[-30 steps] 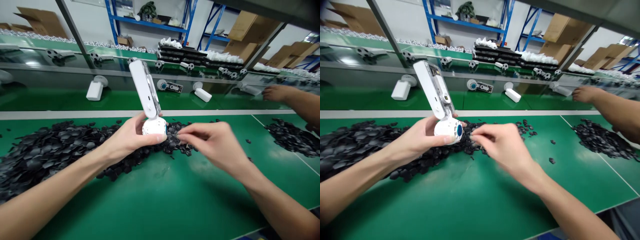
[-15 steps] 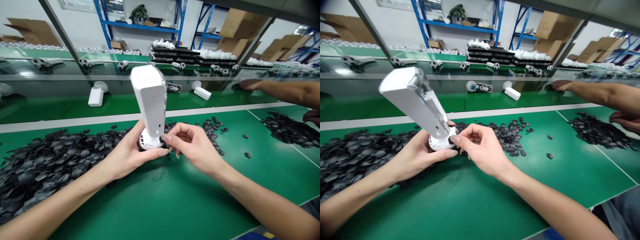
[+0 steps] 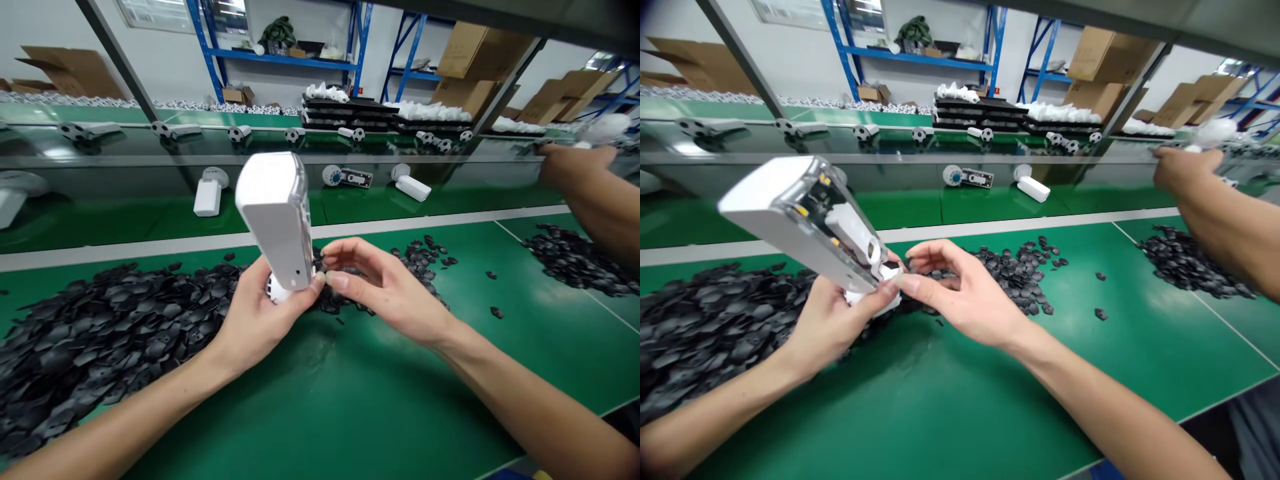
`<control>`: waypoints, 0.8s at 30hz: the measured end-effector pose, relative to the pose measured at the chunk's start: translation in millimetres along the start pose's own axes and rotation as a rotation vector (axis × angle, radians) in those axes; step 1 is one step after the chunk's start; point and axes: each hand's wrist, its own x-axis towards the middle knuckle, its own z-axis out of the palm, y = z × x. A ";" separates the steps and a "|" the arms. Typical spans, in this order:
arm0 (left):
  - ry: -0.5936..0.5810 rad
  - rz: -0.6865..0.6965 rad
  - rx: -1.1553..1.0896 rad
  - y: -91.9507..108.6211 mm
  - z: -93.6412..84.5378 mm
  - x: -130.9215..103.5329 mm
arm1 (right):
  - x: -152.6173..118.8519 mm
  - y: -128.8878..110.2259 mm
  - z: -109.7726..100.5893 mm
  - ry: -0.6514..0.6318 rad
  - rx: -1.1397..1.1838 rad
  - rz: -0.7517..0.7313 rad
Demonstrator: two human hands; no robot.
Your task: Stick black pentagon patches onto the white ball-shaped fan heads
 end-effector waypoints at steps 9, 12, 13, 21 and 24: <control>-0.093 -0.081 -0.118 7.4 4.2 -5.2 | 10.6 12.5 12.1 -0.196 0.259 0.014; -0.090 -0.160 0.007 7.5 -1.6 25.7 | 14.5 14.2 5.4 -0.080 0.260 0.026; -0.111 -0.185 0.080 5.4 -5.0 42.0 | 15.4 15.2 2.4 0.000 0.239 0.030; -0.099 -0.214 0.716 -43.8 -36.1 185.4 | 6.1 16.1 -11.1 0.129 -0.175 -0.043; 0.035 -0.231 0.873 -62.5 -45.4 210.4 | 3.8 6.9 -25.6 0.260 -0.232 -0.153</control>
